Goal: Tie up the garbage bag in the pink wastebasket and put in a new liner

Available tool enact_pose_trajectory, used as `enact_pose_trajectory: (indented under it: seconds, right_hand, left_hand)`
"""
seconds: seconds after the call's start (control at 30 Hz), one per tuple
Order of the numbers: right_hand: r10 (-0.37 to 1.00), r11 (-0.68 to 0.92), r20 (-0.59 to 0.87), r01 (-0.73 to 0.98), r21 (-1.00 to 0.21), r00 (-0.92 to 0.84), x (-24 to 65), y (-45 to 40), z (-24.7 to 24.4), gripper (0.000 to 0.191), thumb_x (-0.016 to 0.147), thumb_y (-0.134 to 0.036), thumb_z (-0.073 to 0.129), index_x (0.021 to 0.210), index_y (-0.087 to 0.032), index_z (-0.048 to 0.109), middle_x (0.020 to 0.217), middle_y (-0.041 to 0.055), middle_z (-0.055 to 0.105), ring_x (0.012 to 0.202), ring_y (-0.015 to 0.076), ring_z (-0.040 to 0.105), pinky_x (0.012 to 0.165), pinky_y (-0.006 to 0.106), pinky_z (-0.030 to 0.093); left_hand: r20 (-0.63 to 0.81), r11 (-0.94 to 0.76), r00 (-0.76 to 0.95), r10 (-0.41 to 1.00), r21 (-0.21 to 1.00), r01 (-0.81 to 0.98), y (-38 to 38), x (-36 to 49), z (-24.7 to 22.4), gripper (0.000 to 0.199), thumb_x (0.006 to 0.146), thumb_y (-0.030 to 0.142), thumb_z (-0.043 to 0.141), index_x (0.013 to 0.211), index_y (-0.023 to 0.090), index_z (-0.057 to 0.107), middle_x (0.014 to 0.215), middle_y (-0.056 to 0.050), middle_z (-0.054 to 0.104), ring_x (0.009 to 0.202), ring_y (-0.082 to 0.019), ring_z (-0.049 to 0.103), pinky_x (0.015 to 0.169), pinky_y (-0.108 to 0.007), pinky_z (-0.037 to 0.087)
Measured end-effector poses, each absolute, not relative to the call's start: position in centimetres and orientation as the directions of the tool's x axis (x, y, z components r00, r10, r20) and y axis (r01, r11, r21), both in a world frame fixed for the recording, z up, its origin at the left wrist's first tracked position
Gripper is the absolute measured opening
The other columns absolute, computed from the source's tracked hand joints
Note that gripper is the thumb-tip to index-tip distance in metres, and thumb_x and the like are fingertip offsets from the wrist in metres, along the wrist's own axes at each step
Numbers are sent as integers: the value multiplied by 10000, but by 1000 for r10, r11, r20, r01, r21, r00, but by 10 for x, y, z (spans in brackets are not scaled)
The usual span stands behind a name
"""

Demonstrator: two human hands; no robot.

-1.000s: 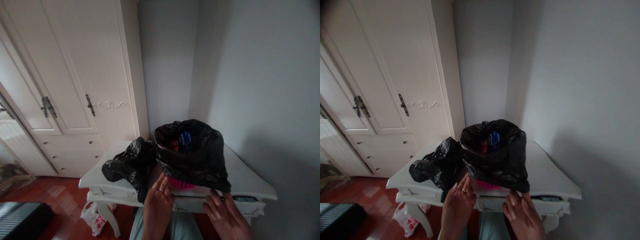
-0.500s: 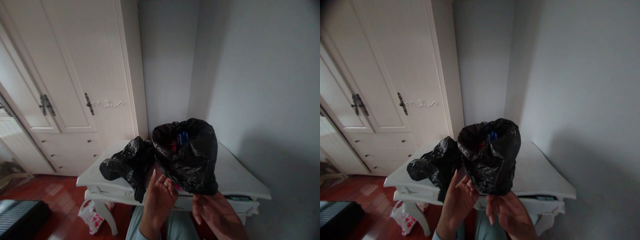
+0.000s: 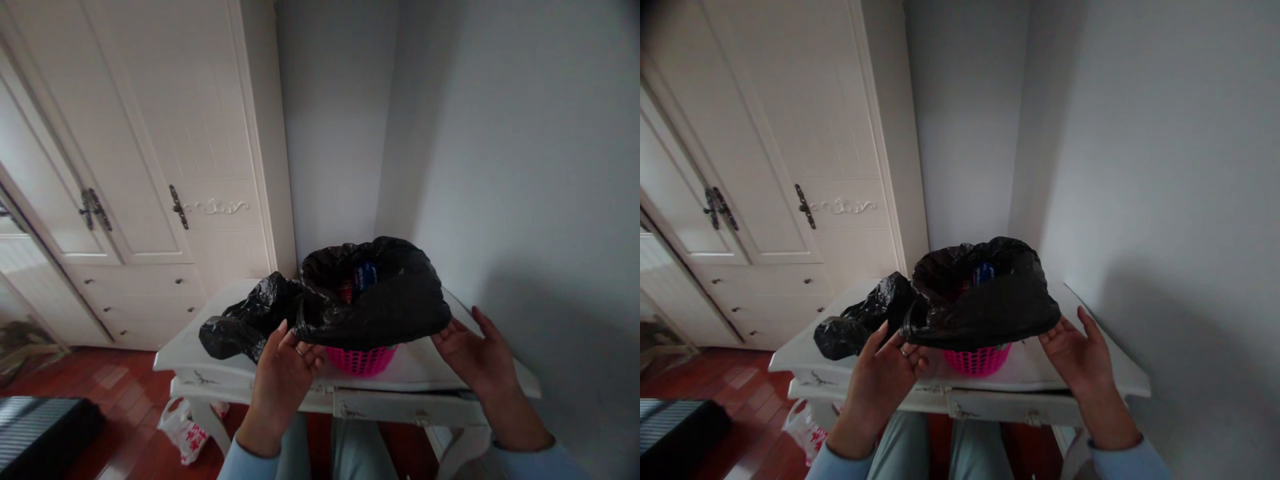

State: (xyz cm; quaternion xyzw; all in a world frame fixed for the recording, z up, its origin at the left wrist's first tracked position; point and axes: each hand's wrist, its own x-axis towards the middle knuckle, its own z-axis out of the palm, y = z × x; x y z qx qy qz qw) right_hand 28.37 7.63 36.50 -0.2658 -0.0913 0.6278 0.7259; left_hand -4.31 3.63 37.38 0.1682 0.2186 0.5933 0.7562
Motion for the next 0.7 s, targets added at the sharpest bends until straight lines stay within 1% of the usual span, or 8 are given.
enact_pose_trajectory:
  seconds: [0.13,0.23,0.3,0.37,0.4,0.47,0.57,0.7]
  right_hand:
    - [965,-34,-217,-747,-664,148,302,105,388,291,994,-405,510,944,-181,689,789,48,769,714,141,737,710,233,620]
    - [974,-116,-207,-580,-806,93,308,119,408,312,992,-388,537,863,-164,711,726,58,751,604,151,699,616,250,600]
    - [979,-152,-197,-447,-882,55,308,124,422,237,979,-270,556,872,-140,724,756,72,761,620,159,704,619,270,592]
    - [984,-145,-168,-307,-941,51,307,128,434,92,901,-142,634,907,-124,725,785,79,768,638,169,709,623,286,589]
    - [987,-126,-145,-238,-963,64,306,130,439,93,845,-112,694,932,-123,722,792,81,770,632,174,705,610,293,586]
    - [990,-74,-84,-92,-993,112,305,135,448,268,726,-107,814,973,-135,711,784,82,771,598,185,690,549,293,565]
    - [981,73,108,209,-975,160,301,143,459,348,671,-164,869,973,-159,696,655,40,730,502,166,625,441,239,441]
    - [925,239,368,604,-760,97,293,150,470,234,706,-111,784,910,-188,699,509,-39,627,445,118,515,463,232,339]
  left_hand:
    - [-201,193,102,974,508,-839,52,-50,386,233,920,384,632,919,153,668,787,-55,749,698,-180,714,663,-323,580]
    - [-204,183,83,975,543,-819,62,-49,400,232,909,371,657,893,139,664,778,-58,748,703,-173,718,695,-318,596]
    - [-130,119,45,990,644,-755,67,-48,409,181,836,299,743,866,142,658,772,-43,744,687,-161,709,682,-295,594]
    - [-19,-5,-32,999,790,-613,71,-45,416,238,735,232,828,866,146,649,772,-26,739,671,-152,697,641,-267,583]
    - [35,-70,-76,996,854,-516,73,-44,419,292,691,223,859,871,146,643,769,-20,734,662,-150,691,611,-252,570]
    - [118,-163,-156,981,934,-318,79,-41,424,376,639,256,895,880,145,629,743,-11,717,629,-147,672,534,-219,526]
    - [201,-232,-240,950,966,-112,87,-36,432,383,628,287,892,851,152,612,666,9,676,547,-127,618,440,-188,429]
    - [280,-301,-339,898,954,-9,96,-33,442,326,596,169,858,799,172,603,624,31,652,538,-116,593,460,-185,403]
